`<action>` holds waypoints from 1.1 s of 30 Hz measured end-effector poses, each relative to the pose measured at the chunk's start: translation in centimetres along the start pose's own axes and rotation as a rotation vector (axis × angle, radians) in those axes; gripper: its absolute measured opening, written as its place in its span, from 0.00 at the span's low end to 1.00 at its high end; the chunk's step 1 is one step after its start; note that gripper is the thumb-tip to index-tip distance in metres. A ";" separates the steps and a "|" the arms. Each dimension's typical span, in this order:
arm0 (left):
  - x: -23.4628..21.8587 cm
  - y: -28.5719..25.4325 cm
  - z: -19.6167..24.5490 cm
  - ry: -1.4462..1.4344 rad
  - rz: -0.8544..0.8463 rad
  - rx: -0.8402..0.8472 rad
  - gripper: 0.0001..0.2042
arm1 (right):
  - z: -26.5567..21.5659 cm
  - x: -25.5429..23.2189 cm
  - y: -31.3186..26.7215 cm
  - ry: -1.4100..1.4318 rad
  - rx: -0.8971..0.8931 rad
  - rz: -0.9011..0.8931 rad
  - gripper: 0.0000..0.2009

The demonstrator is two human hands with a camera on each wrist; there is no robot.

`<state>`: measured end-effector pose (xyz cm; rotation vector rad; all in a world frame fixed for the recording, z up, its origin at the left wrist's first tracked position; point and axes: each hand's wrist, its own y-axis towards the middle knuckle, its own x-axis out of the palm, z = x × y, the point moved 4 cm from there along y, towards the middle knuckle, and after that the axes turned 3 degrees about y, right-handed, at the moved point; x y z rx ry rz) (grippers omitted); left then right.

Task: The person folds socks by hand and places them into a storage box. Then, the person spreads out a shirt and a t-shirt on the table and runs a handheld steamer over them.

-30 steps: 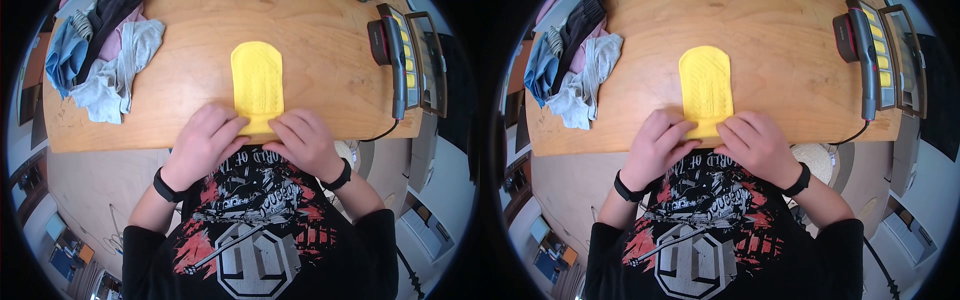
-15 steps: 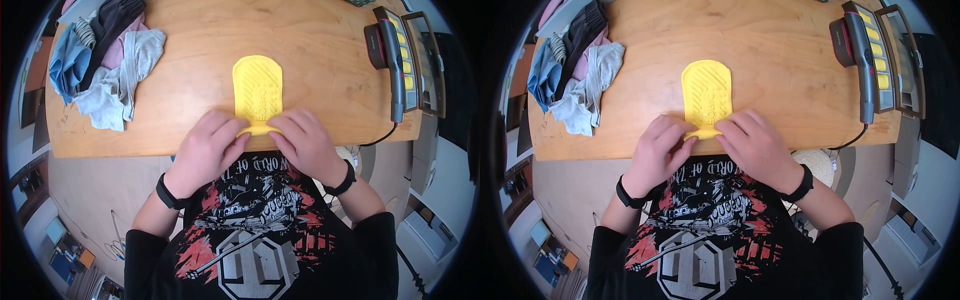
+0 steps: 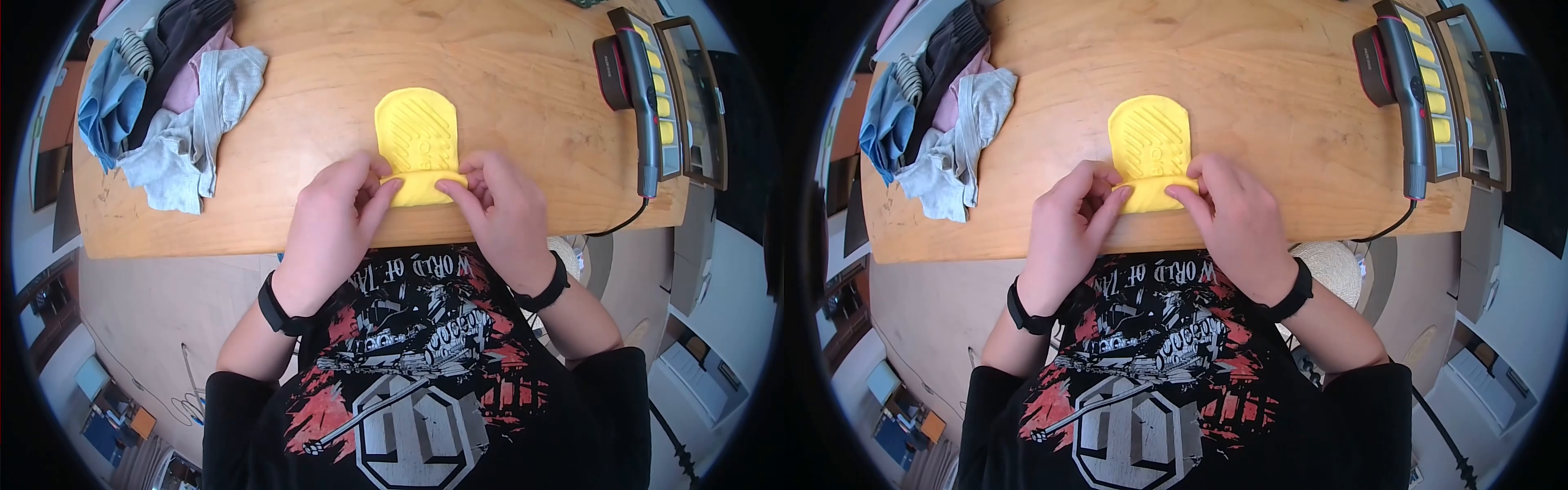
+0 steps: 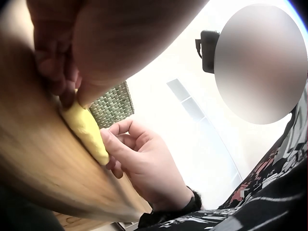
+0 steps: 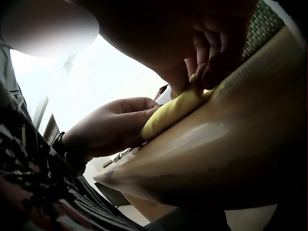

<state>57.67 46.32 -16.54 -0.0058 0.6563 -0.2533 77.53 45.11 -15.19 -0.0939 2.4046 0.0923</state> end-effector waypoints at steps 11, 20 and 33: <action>-0.3 -0.1 0.2 -0.098 -0.016 -0.054 0.06 | 0.3 -0.4 -0.2 0.091 -0.021 -0.002 0.05; -0.5 -0.1 0.2 -0.007 0.029 0.093 0.06 | -0.1 -0.9 -0.5 -0.105 -0.232 0.020 0.04; -1.0 -0.9 1.9 0.202 0.012 0.344 0.15 | -1.5 -1.0 -1.0 -0.228 -0.342 -0.111 0.15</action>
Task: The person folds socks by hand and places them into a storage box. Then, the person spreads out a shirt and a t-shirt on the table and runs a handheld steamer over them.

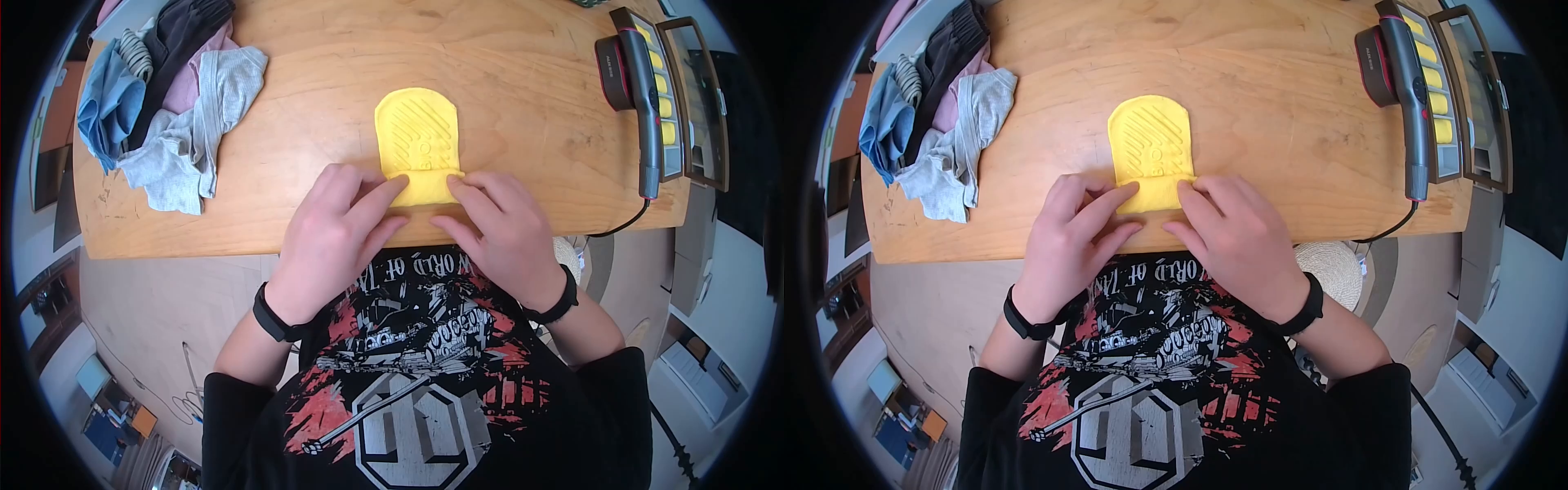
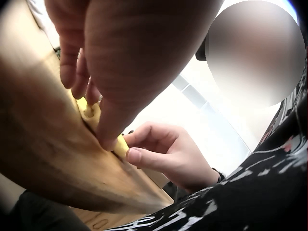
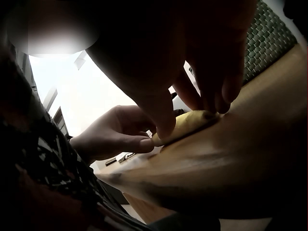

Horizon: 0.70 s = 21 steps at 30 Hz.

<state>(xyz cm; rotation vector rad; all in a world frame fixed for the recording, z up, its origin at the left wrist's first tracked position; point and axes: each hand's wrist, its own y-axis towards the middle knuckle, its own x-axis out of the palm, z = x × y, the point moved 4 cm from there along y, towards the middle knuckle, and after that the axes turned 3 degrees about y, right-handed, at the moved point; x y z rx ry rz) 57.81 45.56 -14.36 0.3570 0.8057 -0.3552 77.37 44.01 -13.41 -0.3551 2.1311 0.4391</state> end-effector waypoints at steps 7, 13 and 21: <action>0.1 -0.3 -0.2 0.083 -0.002 0.117 0.16 | 0.4 0.7 -0.2 -0.052 -0.094 -0.011 0.15; 0.1 -0.9 0.2 0.006 -0.025 0.093 0.14 | 0.1 1.1 -0.7 -0.121 -0.154 0.024 0.11; 0.2 0.3 -0.4 -0.062 0.020 -0.108 0.10 | 0.3 1.2 1.0 -0.111 -0.057 -0.002 0.08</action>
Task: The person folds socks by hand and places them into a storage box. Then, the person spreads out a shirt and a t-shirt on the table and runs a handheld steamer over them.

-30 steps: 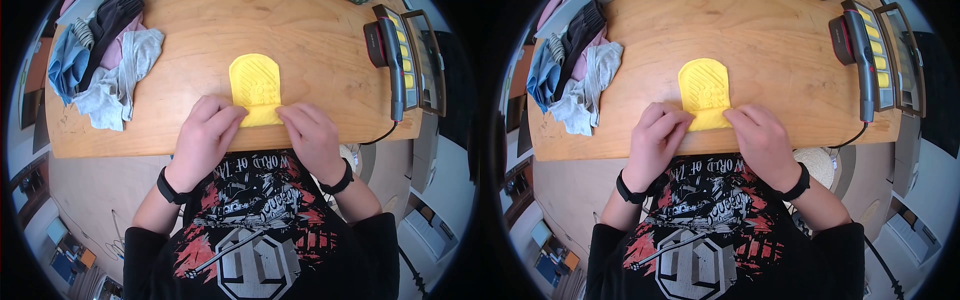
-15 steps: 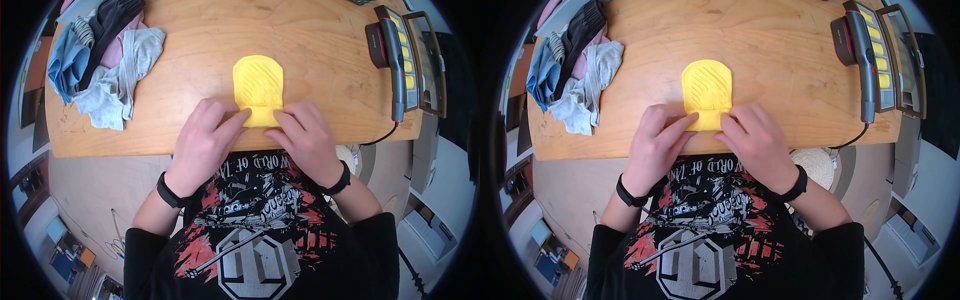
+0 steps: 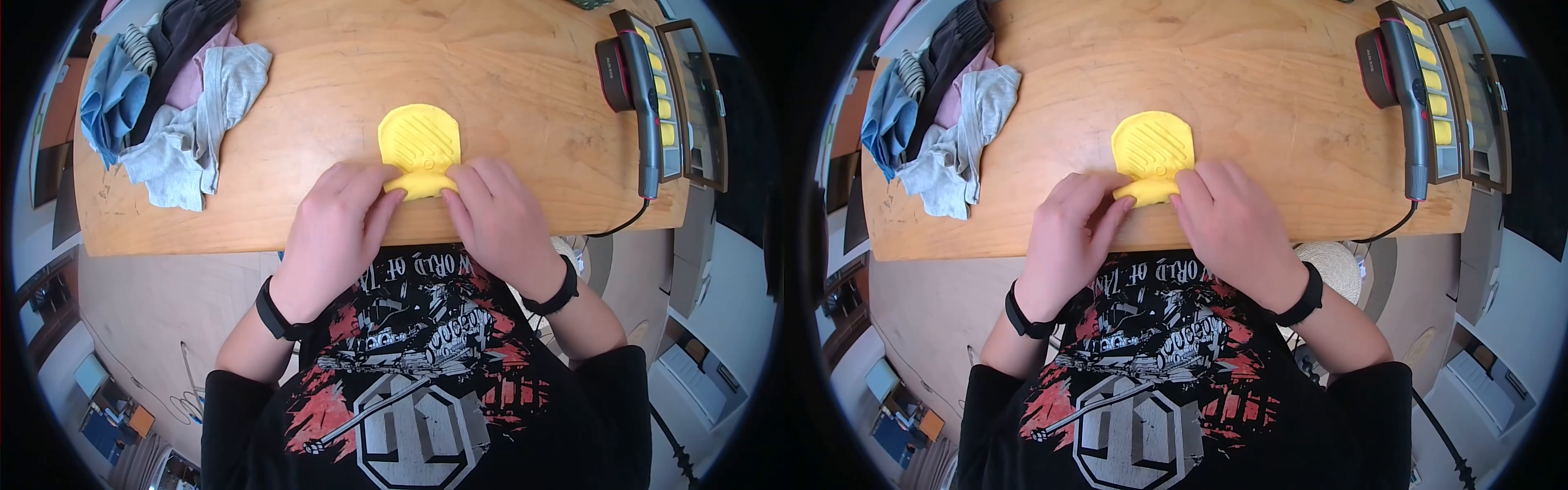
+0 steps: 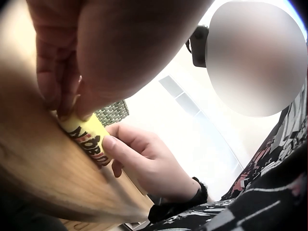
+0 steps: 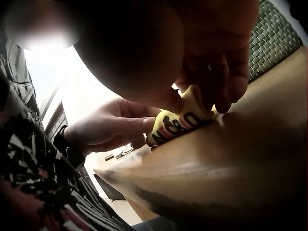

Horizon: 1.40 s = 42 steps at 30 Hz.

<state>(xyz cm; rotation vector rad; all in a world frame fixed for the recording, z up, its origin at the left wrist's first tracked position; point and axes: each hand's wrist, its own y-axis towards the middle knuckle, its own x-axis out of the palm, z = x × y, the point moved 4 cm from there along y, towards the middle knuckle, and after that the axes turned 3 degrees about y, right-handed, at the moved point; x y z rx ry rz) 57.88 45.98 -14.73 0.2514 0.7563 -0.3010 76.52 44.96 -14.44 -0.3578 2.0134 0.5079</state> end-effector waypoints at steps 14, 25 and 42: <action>0.3 1.2 -1.5 -0.171 0.012 -0.292 0.08 | 1.8 -0.4 0.9 0.298 0.391 0.132 0.10; 0.0 0.7 -1.2 -0.020 0.080 -0.006 0.07 | 1.2 -0.6 0.4 0.066 -0.026 0.217 0.09; 0.3 -1.3 -0.3 -0.023 -0.032 0.116 0.13 | -0.6 -0.7 -1.5 0.145 0.012 -0.030 0.15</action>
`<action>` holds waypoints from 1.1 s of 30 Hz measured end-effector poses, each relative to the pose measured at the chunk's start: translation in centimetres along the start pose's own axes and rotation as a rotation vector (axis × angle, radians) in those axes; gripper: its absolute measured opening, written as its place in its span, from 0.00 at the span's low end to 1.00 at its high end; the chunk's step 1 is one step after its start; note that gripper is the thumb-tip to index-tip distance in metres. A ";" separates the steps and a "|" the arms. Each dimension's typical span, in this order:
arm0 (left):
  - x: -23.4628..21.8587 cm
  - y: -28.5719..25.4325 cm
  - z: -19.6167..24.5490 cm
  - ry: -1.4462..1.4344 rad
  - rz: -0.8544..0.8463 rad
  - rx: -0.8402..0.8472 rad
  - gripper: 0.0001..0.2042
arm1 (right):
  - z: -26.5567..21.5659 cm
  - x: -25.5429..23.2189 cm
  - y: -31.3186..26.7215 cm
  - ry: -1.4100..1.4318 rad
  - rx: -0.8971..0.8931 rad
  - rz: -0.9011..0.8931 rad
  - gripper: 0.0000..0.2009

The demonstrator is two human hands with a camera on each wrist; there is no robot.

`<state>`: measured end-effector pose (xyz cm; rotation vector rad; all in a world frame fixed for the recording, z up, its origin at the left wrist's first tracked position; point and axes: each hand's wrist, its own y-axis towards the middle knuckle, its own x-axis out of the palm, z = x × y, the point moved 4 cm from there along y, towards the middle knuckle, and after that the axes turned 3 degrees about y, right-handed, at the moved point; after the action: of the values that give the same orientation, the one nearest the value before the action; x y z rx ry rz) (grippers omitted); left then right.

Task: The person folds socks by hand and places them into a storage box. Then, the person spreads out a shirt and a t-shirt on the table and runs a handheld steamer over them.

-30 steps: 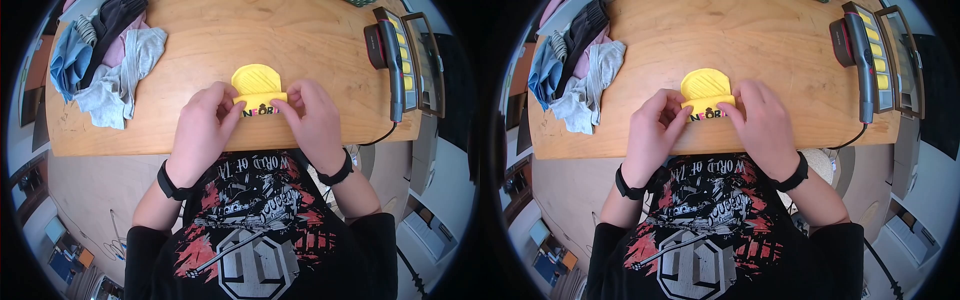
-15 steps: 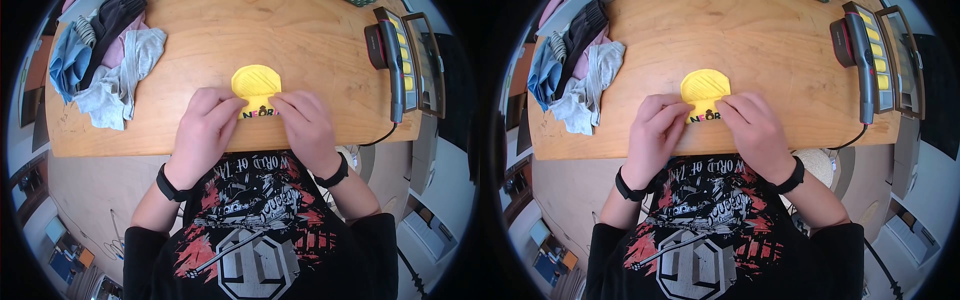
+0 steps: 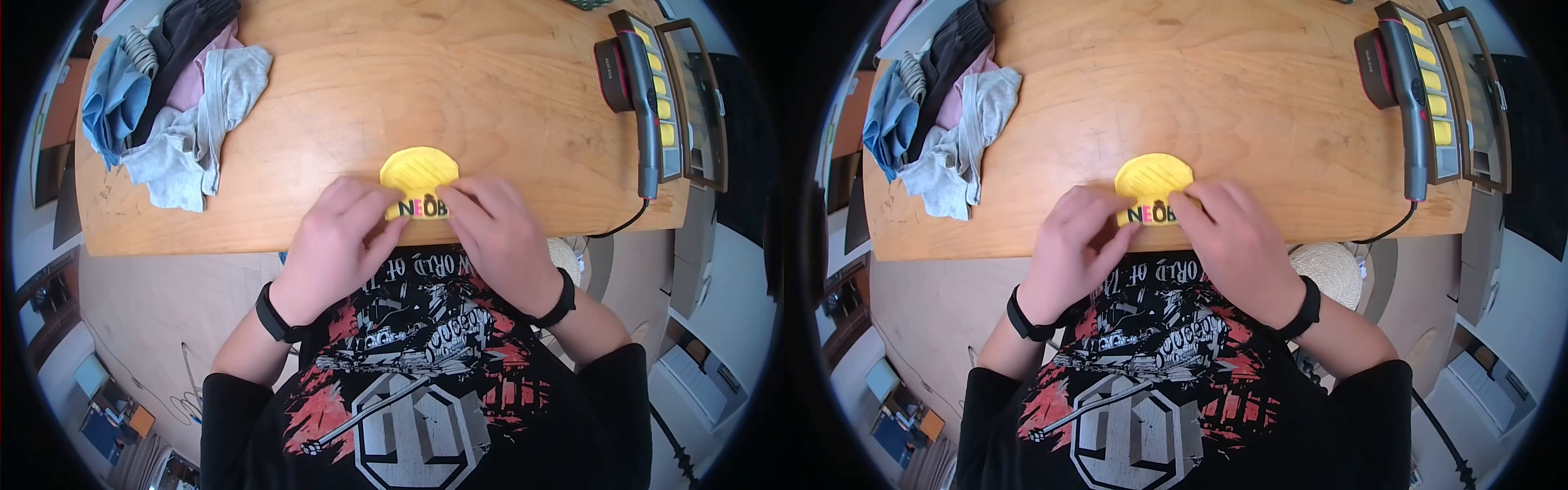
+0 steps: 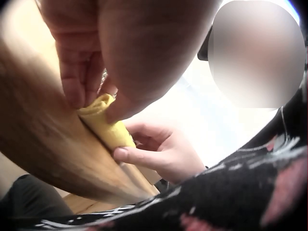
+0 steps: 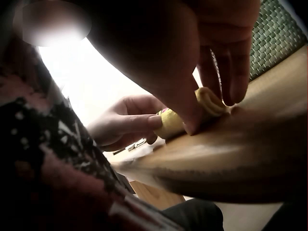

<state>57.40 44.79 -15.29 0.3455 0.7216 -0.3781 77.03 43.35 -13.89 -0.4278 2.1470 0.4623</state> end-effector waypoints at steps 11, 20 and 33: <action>0.1 2.2 -1.0 -0.131 0.008 -0.402 0.08 | 3.3 -0.7 3.4 0.324 0.475 -0.083 0.13; 0.0 2.9 -1.0 0.024 0.023 -0.238 0.07 | 3.9 -0.1 4.6 0.348 0.223 -0.118 0.12; 0.4 2.3 -2.7 -0.471 0.037 -0.394 0.11 | 2.9 0.5 3.3 0.720 0.419 -0.171 0.10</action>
<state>57.22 47.84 -17.05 -0.1045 0.3138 -0.2603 77.18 47.55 -15.32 -0.5876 2.7697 -0.2947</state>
